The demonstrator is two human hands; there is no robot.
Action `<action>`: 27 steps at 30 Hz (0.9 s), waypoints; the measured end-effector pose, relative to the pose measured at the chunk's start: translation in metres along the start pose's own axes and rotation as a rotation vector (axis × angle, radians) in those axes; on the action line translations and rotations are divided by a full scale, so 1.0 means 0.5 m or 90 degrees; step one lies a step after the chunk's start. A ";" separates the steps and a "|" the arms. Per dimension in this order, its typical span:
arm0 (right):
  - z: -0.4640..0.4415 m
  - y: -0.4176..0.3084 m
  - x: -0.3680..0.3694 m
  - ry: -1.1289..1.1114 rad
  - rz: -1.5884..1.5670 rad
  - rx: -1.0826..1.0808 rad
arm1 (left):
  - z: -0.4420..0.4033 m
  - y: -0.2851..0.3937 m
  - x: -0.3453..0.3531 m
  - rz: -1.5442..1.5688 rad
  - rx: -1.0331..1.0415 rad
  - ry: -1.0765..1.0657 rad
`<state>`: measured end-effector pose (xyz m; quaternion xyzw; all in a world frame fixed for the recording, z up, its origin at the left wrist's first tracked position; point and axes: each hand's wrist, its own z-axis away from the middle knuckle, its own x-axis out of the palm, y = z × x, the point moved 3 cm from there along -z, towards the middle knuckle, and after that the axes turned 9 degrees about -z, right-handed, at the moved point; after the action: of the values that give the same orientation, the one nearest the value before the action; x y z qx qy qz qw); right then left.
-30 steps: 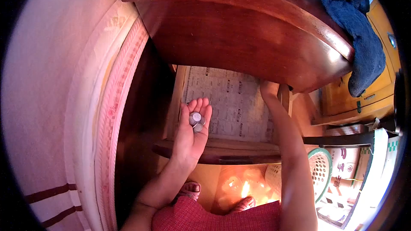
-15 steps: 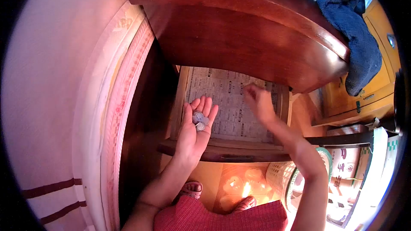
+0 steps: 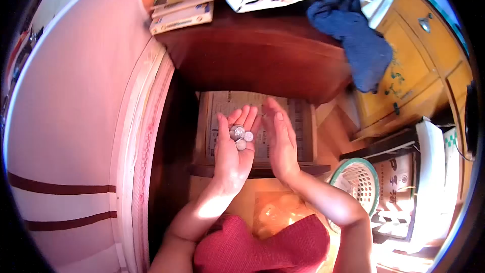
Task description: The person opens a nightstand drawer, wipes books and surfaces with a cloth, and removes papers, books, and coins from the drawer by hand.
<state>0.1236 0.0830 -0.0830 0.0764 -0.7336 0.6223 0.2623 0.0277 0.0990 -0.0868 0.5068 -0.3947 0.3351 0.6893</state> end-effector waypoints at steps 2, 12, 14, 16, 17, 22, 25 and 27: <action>0.009 -0.028 0.015 0.000 -0.161 0.075 | 0.008 -0.009 0.058 -0.202 0.093 -0.077; 0.051 -0.193 -0.039 0.137 -0.556 0.126 | 0.082 -0.075 0.304 -0.482 0.106 -0.315; 0.065 -0.223 -0.042 0.166 -0.550 0.113 | 0.077 -0.091 0.332 -0.468 0.082 -0.339; 0.078 -0.260 -0.050 0.235 -0.545 0.096 | 0.074 -0.118 0.357 -0.421 0.054 -0.351; 0.079 -0.270 -0.062 0.236 -0.543 0.081 | 0.078 -0.127 0.371 -0.416 0.051 -0.365; 0.109 -0.295 -0.152 0.386 -0.600 -0.038 | 0.125 -0.189 0.432 -0.428 0.077 -0.477; 0.151 -0.380 -0.212 0.454 -0.646 -0.140 | 0.158 -0.245 0.484 -0.434 0.075 -0.561; 0.169 -0.428 -0.278 0.151 -0.836 -0.169 | 0.188 -0.276 0.533 -0.396 -0.010 -0.601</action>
<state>0.3113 -0.0733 0.0297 0.4044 -0.5717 0.2428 0.6713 0.2511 -0.0114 0.1051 0.6889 -0.4947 -0.1498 0.5082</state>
